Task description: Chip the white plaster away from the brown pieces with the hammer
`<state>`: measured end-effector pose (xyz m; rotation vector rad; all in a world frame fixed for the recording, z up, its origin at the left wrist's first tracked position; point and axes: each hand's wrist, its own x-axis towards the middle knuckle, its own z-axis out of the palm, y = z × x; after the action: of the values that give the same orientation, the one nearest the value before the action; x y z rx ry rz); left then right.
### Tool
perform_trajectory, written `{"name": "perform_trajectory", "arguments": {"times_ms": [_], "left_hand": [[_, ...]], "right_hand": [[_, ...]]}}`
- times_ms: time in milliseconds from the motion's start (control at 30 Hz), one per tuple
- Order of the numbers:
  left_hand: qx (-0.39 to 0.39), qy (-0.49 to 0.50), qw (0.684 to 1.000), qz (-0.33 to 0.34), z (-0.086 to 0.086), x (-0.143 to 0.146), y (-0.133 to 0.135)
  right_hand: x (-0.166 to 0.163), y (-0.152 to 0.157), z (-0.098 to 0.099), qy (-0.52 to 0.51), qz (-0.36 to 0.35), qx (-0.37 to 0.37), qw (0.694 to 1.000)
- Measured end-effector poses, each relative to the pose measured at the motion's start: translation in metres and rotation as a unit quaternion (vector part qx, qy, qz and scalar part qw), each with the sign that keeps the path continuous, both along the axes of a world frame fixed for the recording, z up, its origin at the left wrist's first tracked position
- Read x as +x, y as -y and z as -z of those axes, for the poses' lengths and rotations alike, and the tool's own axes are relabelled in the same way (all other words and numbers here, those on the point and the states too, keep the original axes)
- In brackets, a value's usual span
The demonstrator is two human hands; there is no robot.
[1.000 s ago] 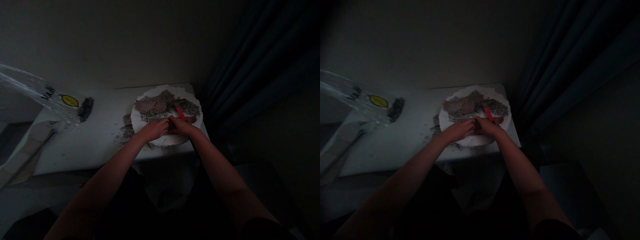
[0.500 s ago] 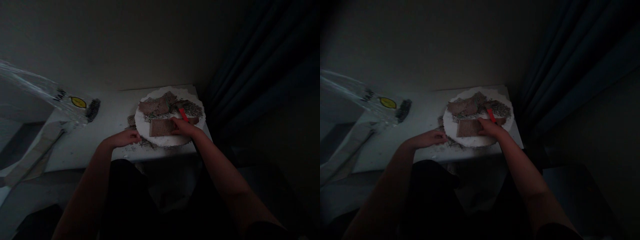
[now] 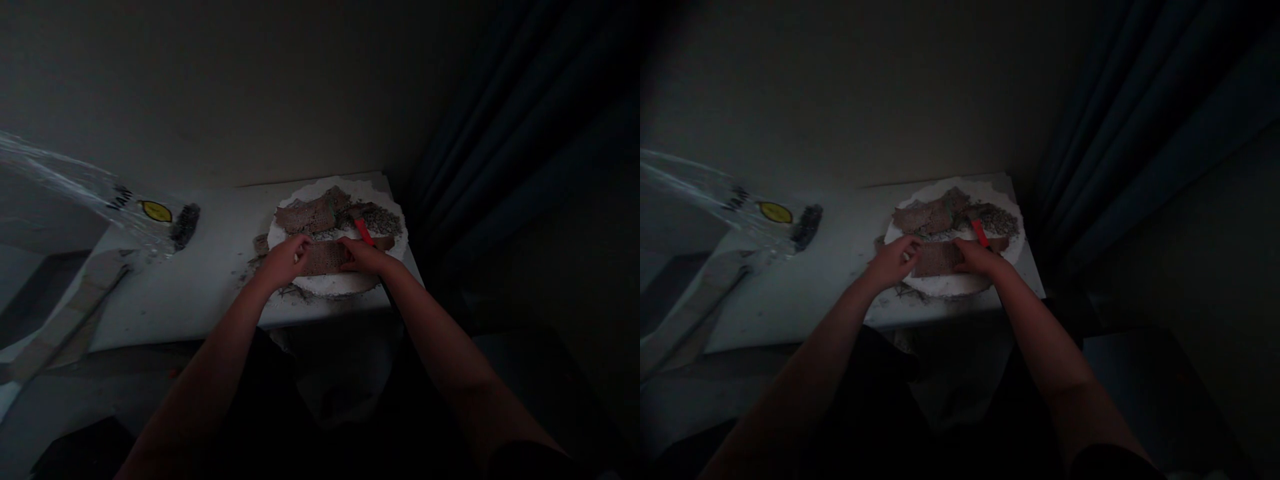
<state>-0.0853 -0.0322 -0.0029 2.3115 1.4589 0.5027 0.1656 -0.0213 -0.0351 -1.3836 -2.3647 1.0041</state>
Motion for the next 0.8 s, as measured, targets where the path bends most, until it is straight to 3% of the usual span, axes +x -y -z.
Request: {"name": "perform_trajectory", "arguments": {"times_ms": [67, 167, 500, 800], "left_hand": [[-0.005, -0.044, 0.996, 0.083, 0.008, 0.026, -0.002], [-0.025, -0.099, 0.986, 0.131, 0.019, 0.046, -0.008], [-0.098, -0.193, 0.967, 0.134, 0.008, 0.059, -0.022], [-0.11, -0.197, 0.965, 0.133, 0.015, 0.06, -0.029]], "right_hand": [[0.0, -0.001, 0.001, -0.008, -0.005, 0.008, 1.0], [0.001, -0.001, 0.002, -0.019, -0.01, 0.022, 1.0], [0.0, -0.004, 0.006, -0.013, -0.006, 0.029, 0.999], [0.001, -0.003, 0.006, -0.009, -0.006, 0.022, 1.0]]}}
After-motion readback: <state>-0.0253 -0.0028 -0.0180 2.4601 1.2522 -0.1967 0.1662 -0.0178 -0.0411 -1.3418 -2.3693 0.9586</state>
